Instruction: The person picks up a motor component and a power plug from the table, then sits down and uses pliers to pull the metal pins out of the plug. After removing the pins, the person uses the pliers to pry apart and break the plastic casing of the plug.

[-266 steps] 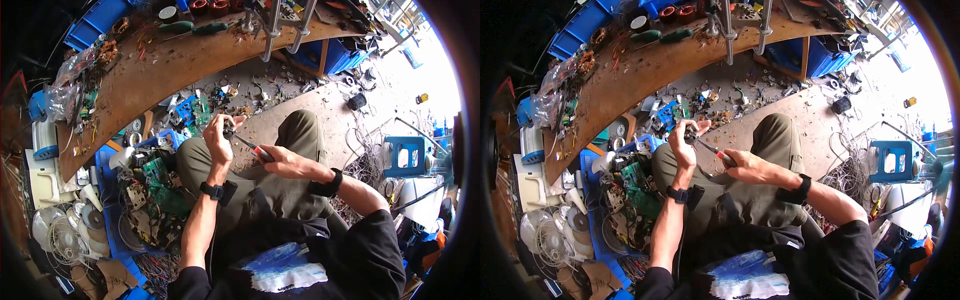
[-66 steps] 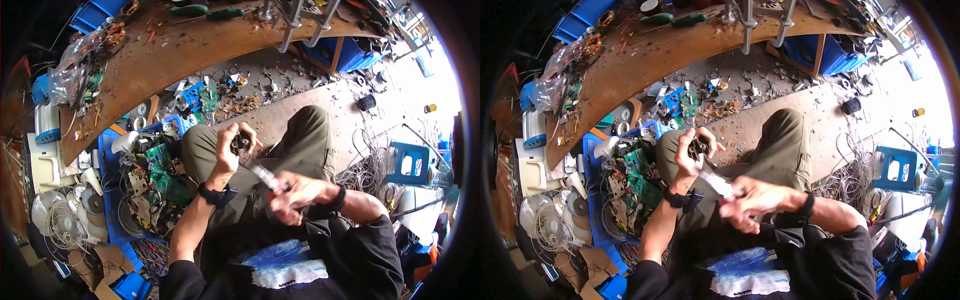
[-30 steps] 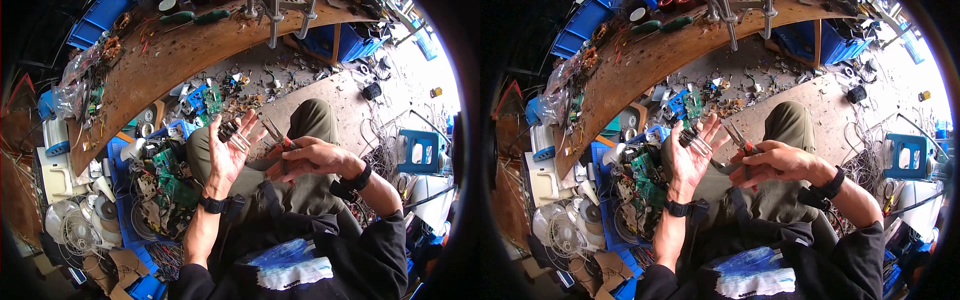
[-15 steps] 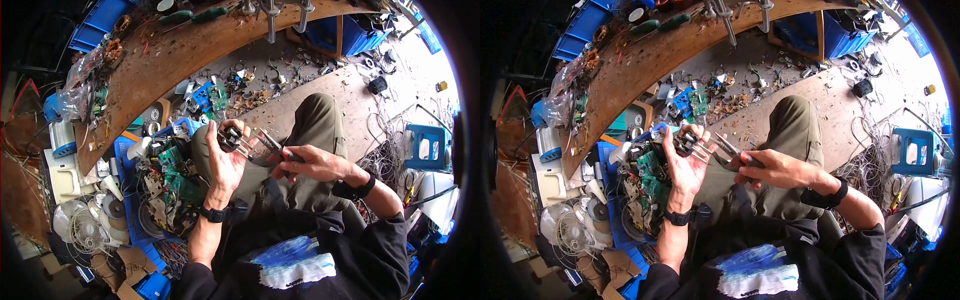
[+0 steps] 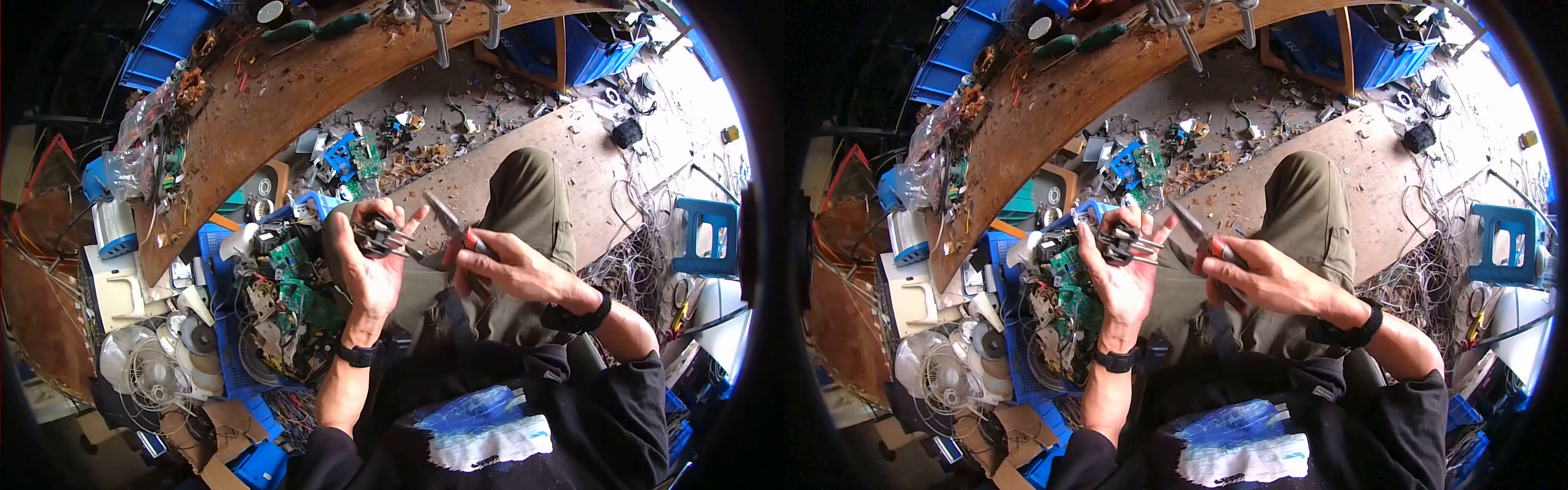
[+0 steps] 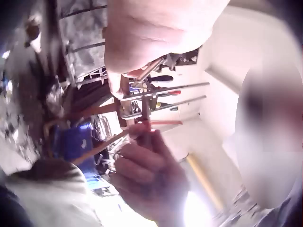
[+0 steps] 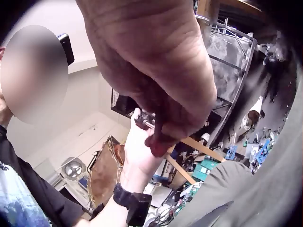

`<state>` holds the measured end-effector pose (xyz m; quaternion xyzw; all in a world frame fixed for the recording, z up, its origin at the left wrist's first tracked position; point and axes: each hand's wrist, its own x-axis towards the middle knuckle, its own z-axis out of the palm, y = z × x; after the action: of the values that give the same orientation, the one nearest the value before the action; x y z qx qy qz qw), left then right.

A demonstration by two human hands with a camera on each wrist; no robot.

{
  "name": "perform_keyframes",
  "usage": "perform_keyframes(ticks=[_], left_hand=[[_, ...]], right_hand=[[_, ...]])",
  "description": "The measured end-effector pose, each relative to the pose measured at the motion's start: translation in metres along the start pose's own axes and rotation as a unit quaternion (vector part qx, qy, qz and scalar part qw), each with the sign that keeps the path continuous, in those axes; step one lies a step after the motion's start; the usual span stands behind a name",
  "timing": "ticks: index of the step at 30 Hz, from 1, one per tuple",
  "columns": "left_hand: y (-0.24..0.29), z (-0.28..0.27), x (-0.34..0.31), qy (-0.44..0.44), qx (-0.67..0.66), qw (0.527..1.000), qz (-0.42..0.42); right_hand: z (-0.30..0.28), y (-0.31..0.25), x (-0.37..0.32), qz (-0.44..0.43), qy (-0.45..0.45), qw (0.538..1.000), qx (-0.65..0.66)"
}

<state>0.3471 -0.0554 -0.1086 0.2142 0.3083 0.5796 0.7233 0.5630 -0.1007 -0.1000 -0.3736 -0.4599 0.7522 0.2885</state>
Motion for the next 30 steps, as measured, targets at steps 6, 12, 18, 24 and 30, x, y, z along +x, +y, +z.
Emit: perform_keyframes(ticks=[6,12,18,24,30], left_hand=[[0.005,0.002,-0.004,0.041,-0.174,0.972,-0.155],[0.002,0.008,-0.008,0.043,-0.140,0.967,-0.208],[-0.006,-0.008,-0.013,-0.019,-0.024,0.989,-0.143],[-0.008,-0.017,-0.021,-0.079,0.092,0.992,-0.024],[0.006,-0.012,-0.021,-0.086,0.176,0.980,-0.034]], right_hand=[[0.006,-0.002,0.020,-0.067,0.090,0.993,0.039],[0.021,0.004,0.038,-0.078,0.114,0.990,0.014],[0.024,0.000,0.038,-0.044,0.150,0.984,0.082],[0.017,0.006,0.039,-0.067,0.162,0.979,0.100],[0.018,-0.004,0.033,-0.030,0.135,0.982,0.131]])
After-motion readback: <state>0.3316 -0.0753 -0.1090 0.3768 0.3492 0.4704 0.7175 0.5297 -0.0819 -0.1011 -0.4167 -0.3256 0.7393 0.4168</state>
